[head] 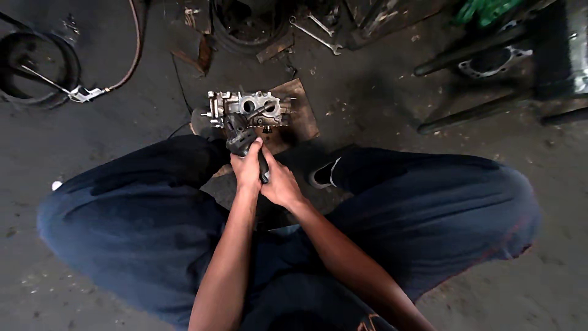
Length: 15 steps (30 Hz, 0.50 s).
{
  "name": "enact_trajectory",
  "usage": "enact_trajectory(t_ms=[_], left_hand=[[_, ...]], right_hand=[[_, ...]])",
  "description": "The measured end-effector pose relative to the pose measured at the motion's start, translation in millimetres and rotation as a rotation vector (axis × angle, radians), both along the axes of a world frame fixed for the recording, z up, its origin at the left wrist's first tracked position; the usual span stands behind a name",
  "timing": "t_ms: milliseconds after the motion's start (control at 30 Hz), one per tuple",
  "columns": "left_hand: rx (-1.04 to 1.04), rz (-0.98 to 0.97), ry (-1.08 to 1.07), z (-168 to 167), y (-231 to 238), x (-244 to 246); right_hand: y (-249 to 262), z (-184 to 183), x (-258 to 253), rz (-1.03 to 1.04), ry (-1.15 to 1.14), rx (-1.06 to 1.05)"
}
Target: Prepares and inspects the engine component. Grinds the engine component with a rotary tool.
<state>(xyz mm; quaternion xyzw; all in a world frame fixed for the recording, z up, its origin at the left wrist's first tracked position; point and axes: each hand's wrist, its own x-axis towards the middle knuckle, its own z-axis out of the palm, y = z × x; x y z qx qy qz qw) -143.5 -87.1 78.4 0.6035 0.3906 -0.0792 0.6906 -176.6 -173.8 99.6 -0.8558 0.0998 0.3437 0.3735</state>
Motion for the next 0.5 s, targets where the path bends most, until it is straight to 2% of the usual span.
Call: enact_trajectory(t_ms=[500], left_hand=[[-0.045, -0.022, 0.040, -1.2, -2.4, -2.2]], right_hand=[[-1.1, 5.0, -1.7, 0.006, 0.028, -0.043]])
